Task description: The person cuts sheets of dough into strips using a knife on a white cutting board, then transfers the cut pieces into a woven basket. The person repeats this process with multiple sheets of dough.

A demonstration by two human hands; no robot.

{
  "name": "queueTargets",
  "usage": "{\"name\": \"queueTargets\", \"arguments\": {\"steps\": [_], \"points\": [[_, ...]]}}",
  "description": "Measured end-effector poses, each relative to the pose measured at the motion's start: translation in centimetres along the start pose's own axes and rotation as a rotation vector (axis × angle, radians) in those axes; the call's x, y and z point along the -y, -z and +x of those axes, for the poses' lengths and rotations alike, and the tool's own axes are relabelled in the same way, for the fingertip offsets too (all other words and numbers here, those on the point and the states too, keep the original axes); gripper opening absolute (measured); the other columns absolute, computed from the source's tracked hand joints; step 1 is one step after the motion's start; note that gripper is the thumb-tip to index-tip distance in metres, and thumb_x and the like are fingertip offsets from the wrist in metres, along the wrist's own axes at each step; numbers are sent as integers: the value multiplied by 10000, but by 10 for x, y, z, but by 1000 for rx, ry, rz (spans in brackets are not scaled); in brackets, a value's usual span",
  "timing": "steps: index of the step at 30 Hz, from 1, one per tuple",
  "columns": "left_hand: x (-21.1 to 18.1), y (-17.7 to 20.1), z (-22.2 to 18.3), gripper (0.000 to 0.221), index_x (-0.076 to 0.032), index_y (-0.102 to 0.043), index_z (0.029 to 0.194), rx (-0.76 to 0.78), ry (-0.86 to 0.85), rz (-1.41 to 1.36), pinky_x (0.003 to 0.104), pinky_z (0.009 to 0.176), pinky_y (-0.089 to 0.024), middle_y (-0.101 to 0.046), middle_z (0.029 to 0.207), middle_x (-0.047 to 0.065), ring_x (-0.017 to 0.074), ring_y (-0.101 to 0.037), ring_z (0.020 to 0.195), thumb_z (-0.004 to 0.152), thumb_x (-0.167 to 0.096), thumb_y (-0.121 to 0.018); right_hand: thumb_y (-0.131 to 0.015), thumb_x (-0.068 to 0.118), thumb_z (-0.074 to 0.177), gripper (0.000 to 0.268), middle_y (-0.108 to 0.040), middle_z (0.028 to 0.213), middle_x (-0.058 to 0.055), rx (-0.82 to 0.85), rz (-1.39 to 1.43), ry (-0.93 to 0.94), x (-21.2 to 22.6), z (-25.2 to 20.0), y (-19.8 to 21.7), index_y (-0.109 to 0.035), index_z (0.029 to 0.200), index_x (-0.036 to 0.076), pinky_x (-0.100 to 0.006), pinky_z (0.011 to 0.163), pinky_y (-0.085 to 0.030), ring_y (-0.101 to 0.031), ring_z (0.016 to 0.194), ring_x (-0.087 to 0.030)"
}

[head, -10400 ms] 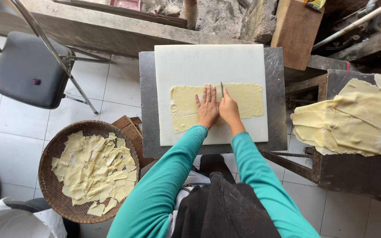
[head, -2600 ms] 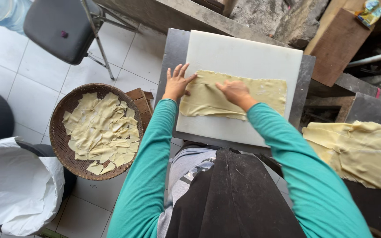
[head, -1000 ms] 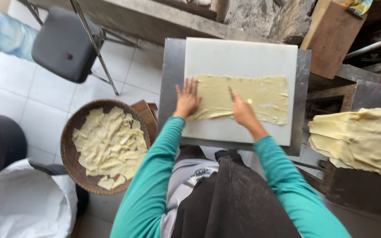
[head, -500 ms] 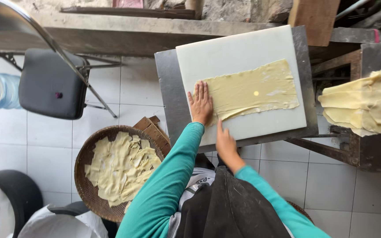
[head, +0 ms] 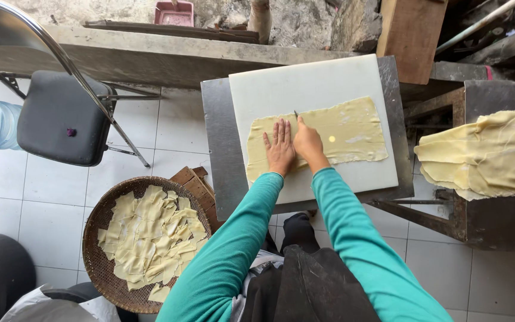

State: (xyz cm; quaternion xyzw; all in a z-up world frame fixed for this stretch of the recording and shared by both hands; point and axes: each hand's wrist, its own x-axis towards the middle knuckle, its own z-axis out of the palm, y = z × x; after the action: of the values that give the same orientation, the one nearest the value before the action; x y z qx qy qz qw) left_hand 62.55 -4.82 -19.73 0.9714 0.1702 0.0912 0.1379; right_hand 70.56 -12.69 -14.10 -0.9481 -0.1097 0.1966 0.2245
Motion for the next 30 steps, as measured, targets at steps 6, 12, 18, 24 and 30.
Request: {"name": "queueTargets", "arguments": {"steps": [6,12,18,24,30], "points": [[2,4,-8,674,-138,-186,1651,101,22,-100,567,1270,5,-138,1731,54,209,-110,1597,1049,-339,-411,-501,62,912,729,-634,990,-255,-26,-176,25,-50,-208,-30,-299,1607,147,-582,700,-535,-663,759,-478],[-20,17,-2,704,-93,-178,1633,88,70,-73,590,1245,23,-128,1727,95,263,-94,1595,1014,-319,-423,-530,65,981,555,-656,853,-264,-284,267,295,-88,-206,5,-461,1531,55,-521,699,-528,-663,746,-447],[-75,-6,11,689,-99,-184,1637,50,-36,-158,604,1249,13,-143,1720,77,236,-111,1595,1042,-357,-417,-545,145,934,541,-705,1077,-291,-188,78,134,-68,-2,40,-513,1472,104,-564,838,-523,-672,967,-487],[-82,-26,9,663,-136,-205,1660,26,10,-39,566,1287,-13,-173,1739,34,207,-131,1613,1062,-349,-396,-453,104,974,633,-680,1029,-316,-48,-54,84,-87,-73,29,-320,1593,91,-591,775,-530,-660,919,-501],[-92,-18,8,677,-105,-230,1642,74,24,-27,590,1249,6,-169,1724,67,246,-134,1592,1031,-323,-423,-524,59,927,685,-655,938,-225,-48,-120,51,-146,-234,28,-352,1582,160,-546,689,-550,-678,741,-444]]}}
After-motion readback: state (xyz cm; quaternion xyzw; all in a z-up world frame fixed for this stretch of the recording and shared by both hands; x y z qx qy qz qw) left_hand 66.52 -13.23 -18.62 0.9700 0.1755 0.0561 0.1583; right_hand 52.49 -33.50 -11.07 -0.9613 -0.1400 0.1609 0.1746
